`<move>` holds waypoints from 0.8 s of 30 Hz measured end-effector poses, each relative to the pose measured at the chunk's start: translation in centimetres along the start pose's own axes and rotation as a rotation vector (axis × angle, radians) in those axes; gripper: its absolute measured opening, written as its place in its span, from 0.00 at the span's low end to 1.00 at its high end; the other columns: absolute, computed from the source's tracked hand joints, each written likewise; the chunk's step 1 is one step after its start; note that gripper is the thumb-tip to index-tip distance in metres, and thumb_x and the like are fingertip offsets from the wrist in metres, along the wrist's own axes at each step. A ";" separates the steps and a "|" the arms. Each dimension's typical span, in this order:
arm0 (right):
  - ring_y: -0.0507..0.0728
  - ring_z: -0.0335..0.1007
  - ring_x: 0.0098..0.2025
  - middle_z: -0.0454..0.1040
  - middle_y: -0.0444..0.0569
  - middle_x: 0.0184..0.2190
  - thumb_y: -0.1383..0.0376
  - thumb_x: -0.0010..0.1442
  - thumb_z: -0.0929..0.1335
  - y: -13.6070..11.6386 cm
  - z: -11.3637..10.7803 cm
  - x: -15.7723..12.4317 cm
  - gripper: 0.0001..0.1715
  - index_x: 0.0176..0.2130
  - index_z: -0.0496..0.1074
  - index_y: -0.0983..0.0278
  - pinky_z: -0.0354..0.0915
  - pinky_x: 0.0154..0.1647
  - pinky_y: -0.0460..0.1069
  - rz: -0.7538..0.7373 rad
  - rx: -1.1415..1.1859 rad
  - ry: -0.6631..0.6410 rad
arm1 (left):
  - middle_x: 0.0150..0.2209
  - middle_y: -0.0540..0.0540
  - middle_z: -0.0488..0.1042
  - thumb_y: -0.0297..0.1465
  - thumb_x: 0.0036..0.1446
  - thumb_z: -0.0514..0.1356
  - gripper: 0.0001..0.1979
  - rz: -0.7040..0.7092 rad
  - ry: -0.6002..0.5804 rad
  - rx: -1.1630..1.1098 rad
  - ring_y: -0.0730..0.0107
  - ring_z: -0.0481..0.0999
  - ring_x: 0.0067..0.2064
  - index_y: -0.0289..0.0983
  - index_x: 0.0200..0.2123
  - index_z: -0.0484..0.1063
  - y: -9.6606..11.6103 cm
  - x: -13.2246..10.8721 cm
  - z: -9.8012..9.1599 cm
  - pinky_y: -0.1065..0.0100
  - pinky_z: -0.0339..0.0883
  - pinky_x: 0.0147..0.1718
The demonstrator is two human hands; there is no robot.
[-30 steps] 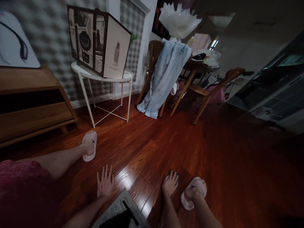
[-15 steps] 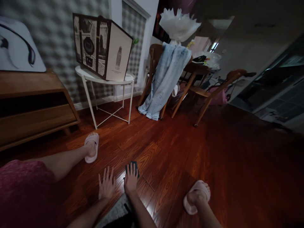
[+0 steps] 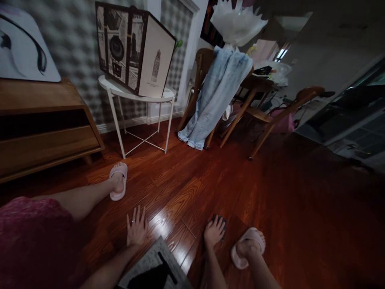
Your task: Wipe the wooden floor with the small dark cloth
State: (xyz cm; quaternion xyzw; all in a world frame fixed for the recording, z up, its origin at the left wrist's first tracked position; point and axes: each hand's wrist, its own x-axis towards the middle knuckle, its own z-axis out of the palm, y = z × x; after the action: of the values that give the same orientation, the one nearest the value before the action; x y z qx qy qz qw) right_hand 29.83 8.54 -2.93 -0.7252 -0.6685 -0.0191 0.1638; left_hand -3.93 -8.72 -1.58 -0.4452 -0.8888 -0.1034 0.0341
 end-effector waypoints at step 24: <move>0.63 0.44 0.74 0.58 0.55 0.70 0.60 0.67 0.52 -3.9 0.5 2.2 0.35 0.66 0.64 0.66 0.53 0.68 0.62 -0.125 0.083 -0.136 | 0.73 0.41 0.52 0.34 0.64 0.44 0.31 -0.002 0.002 -0.040 0.56 0.44 0.75 0.38 0.70 0.53 -0.1 -0.1 0.5 0.40 0.32 0.72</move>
State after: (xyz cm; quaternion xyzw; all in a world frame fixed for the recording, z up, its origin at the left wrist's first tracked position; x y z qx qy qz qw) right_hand 26.15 11.01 -2.01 -0.6745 -0.7221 0.0475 0.1465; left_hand -3.94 -8.71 -2.05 -0.4448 -0.8870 -0.1215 0.0260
